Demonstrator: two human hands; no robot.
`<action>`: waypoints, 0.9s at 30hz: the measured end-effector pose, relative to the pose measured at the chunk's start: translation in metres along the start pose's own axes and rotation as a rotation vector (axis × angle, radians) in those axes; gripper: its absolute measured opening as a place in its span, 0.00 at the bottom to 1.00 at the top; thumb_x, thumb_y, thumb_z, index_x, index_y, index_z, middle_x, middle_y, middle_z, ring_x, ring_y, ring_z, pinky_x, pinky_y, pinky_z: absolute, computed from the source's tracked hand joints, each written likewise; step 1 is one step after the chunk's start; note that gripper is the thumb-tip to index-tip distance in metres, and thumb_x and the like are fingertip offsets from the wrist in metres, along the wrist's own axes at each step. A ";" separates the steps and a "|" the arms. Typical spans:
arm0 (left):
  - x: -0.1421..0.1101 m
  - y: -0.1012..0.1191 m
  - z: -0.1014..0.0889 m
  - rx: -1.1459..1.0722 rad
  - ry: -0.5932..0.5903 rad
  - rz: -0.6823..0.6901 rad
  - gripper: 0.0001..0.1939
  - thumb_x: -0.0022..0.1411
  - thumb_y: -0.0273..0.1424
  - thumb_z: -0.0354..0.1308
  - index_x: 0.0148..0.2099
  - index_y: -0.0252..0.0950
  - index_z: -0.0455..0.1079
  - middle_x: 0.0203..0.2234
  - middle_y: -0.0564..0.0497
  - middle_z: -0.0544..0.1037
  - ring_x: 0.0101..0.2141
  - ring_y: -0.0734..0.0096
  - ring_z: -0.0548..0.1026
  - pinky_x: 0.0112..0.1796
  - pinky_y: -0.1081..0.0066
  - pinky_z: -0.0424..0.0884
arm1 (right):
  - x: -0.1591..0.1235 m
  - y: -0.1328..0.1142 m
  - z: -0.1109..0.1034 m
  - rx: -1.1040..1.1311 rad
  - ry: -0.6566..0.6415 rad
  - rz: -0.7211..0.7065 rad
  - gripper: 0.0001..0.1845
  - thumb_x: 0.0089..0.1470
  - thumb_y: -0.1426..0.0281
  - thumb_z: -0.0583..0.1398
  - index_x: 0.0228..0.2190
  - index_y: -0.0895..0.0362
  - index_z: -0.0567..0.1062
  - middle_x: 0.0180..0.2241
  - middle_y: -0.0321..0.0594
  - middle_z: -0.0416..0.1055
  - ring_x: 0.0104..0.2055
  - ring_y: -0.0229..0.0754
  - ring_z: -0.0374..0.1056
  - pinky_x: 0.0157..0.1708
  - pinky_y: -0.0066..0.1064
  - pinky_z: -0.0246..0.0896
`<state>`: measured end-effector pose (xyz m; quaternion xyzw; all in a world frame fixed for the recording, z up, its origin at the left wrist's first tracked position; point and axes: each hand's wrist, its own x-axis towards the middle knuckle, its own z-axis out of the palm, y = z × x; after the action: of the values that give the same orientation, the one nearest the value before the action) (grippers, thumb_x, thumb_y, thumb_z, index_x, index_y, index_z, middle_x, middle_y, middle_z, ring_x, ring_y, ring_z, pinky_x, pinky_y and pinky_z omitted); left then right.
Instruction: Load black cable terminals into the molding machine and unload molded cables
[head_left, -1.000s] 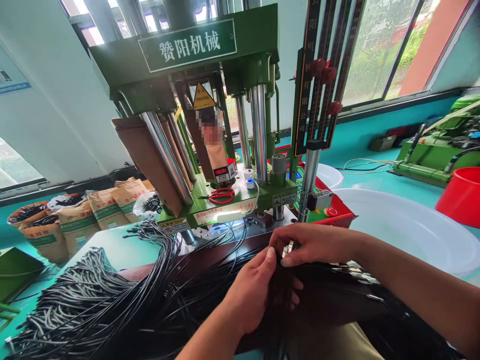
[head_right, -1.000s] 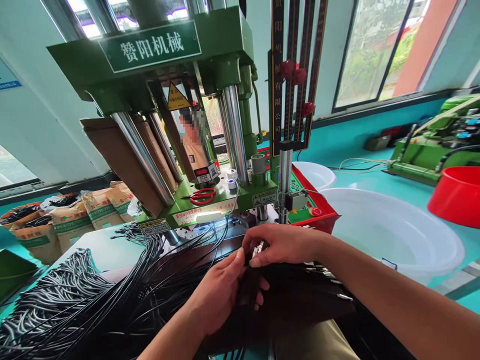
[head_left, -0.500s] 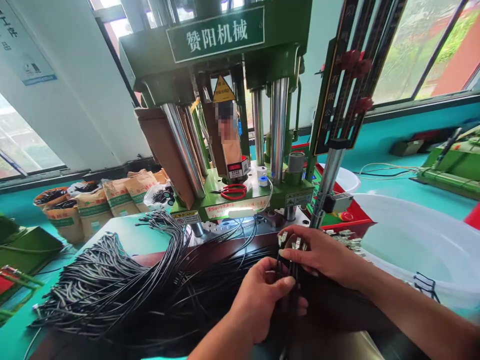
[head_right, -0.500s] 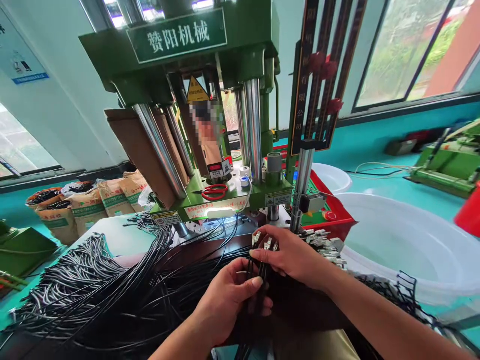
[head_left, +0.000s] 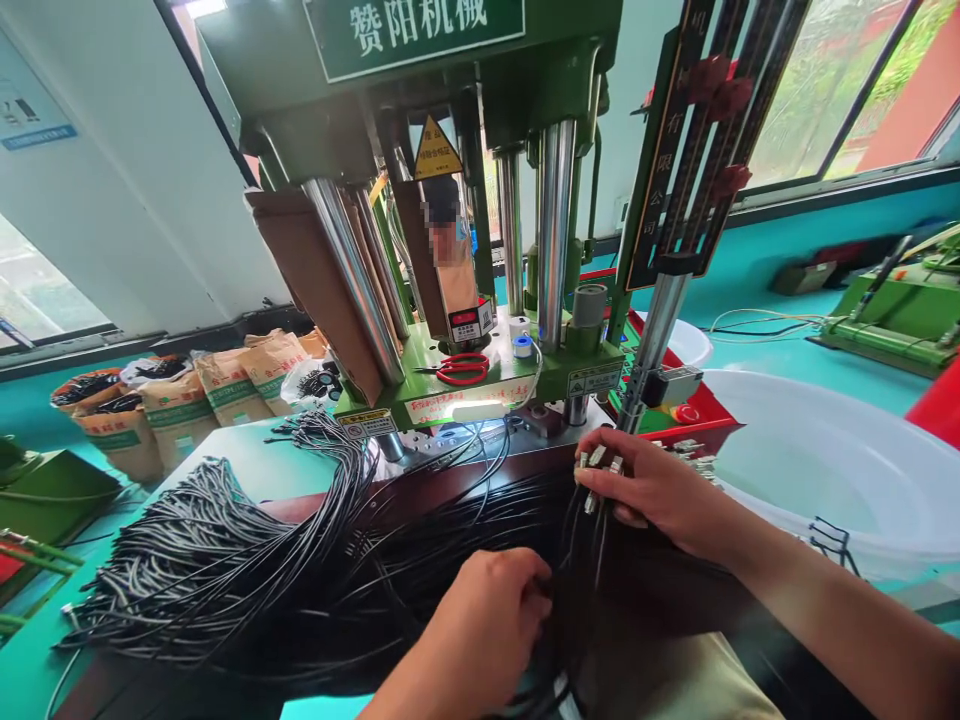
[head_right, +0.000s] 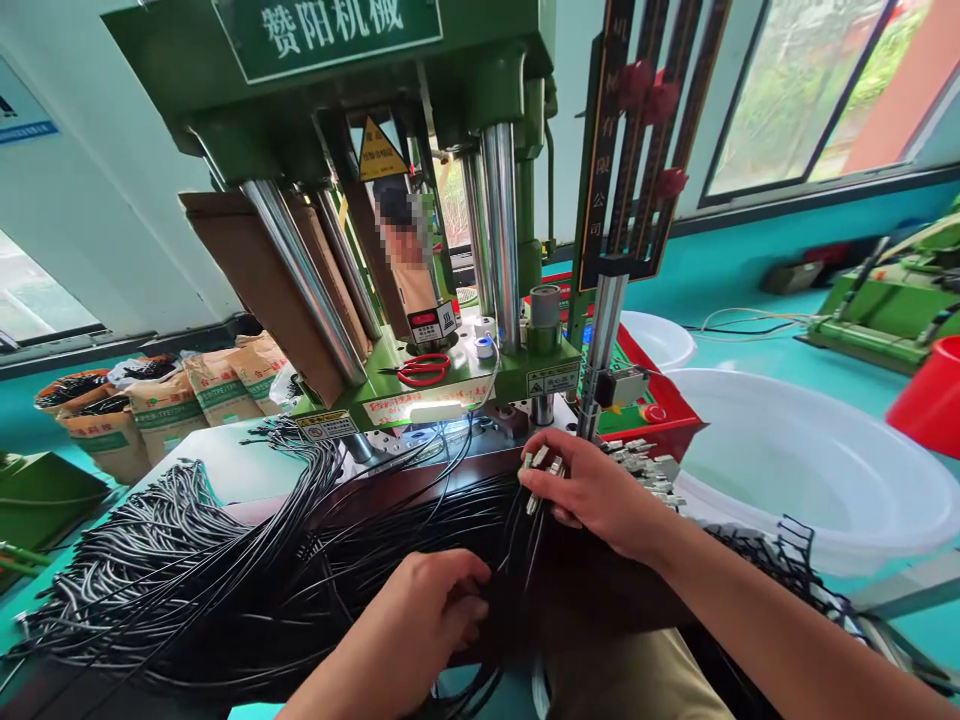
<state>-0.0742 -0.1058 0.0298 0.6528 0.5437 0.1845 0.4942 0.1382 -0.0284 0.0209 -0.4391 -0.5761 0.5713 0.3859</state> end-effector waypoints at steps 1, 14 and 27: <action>-0.006 0.002 -0.001 0.066 0.052 0.023 0.10 0.56 0.26 0.50 0.37 0.35 0.72 0.24 0.51 0.73 0.22 0.73 0.68 0.25 0.74 0.62 | -0.001 0.002 -0.002 0.017 0.042 -0.007 0.17 0.50 0.57 0.64 0.37 0.52 0.67 0.24 0.27 0.56 0.19 0.28 0.49 0.15 0.20 0.45; 0.011 0.008 0.003 -0.631 0.098 0.012 0.05 0.57 0.27 0.54 0.34 0.35 0.59 0.40 0.46 0.74 0.41 0.66 0.76 0.40 0.68 0.70 | -0.016 0.008 0.007 0.087 -0.102 0.046 0.17 0.53 0.55 0.61 0.39 0.53 0.68 0.23 0.26 0.52 0.19 0.27 0.47 0.17 0.21 0.43; 0.014 -0.015 0.010 -1.074 -0.237 -0.124 0.14 0.46 0.24 0.55 0.39 0.31 0.65 0.26 0.49 0.72 0.20 0.75 0.71 0.23 0.73 0.66 | 0.004 0.018 0.059 -0.443 -0.129 -0.307 0.16 0.61 0.69 0.49 0.47 0.55 0.71 0.40 0.41 0.71 0.40 0.42 0.66 0.42 0.34 0.62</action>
<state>-0.0698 -0.0989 0.0090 0.2921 0.3510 0.3316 0.8255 0.0824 -0.0444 0.0002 -0.3830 -0.7701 0.3933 0.3249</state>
